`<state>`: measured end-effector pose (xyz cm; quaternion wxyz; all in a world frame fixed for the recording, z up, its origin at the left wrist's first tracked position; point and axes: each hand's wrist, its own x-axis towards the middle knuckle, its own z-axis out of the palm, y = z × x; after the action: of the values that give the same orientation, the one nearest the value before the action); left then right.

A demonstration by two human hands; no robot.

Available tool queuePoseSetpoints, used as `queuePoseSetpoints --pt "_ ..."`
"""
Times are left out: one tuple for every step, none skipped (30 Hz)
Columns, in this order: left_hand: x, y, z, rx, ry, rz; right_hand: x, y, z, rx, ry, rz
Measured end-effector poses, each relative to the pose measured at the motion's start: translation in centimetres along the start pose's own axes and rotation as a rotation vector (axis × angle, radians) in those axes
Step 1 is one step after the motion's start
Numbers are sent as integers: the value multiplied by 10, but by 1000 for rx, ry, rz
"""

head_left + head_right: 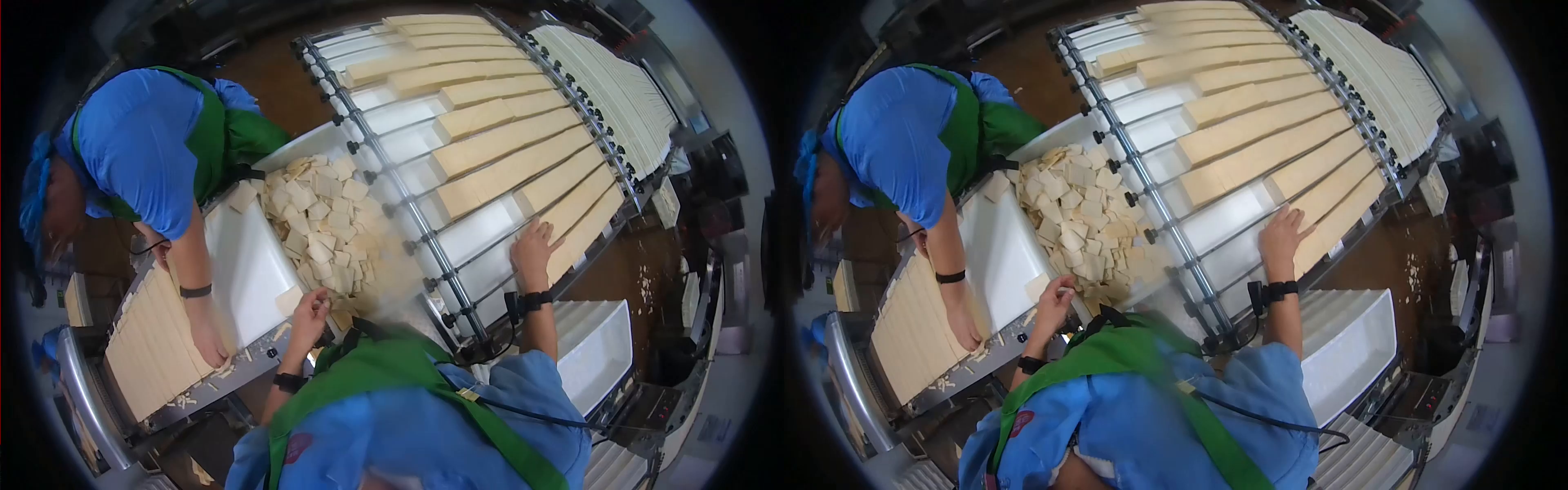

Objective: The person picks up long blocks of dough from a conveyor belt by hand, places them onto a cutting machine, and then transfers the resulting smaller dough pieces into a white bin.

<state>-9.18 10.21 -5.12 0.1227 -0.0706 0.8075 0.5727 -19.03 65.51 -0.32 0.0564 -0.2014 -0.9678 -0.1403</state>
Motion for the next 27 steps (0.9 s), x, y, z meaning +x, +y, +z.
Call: queuePoseSetpoints --pt "-1 4 -3 -35 8 23 -3 -3 -8 0 -11 -14" --pt "-3 4 -4 -70 15 46 -9 -13 -35 16 -94 10" --pt "-4 1 -5 -73 0 40 -12 -14 -38 5 -103 19" --pt "-3 -2 -7 -55 6 41 -13 -15 -40 -15 -114 12" --pt "-2 -5 -6 -37 16 45 -11 -14 -41 -32 -123 3" --pt "-4 -4 -6 -18 20 32 -7 -13 -38 -59 -83 21" --pt "-5 -3 -5 -18 16 30 -6 -10 -35 -61 -86 24" --pt "-5 -2 -6 -7 16 16 -5 -8 -33 -90 -103 23" --pt "-6 -2 -7 4 17 2 -3 -7 -31 -118 -121 22" --pt "-6 -2 -7 5 16 0 -1 -7 -25 -117 -123 22" --pt "-7 -2 -8 -4 14 -3 2 -9 -21 -134 -91 11" --pt "-9 -2 -8 -15 12 -6 4 -8 -20 -152 -59 -1" --pt "-10 -1 -8 -17 13 -10 6 -5 -21 -154 -60 -5" --pt "-12 -1 -9 12 18 23 8 -2 -21 -157 -43 -15" --pt "-13 0 -10 43 24 55 10 1 -19 -159 -25 -25" --pt "-15 1 -11 42 29 50 13 6 -18 -159 -26 -32" --pt "-16 3 -12 16 28 32 17 11 -17 -139 -23 -23" --pt "-18 3 -12 -9 25 16 18 12 -21 -120 -21 -12" --pt "-20 3 -13 -11 27 15 15 11 -25 -122 -20 -14" --pt "-22 4 -13 -11 38 14 11 11 -29 -42 -90 12" --pt "-23 3 -13 -10 50 14 9 11 -33 38 -160 38" --pt "-24 1 -13 -12 53 12 10 12 -30 37 -159 34" --pt "-26 0 -13 -21 53 9 12 15 -28 15 -165 41" --pt "-27 -1 -13 -29 54 6 16 20 -24 -7 -170 48" --pt "-28 1 -14 -30 60 4 23 25 -21 -6 -169 42" --pt "-30 2 -15 -16 62 3 33 31 -19 15 -209 41" --pt "-31 4 -15 -2 63 1 39 36 -15 34 -250 42"
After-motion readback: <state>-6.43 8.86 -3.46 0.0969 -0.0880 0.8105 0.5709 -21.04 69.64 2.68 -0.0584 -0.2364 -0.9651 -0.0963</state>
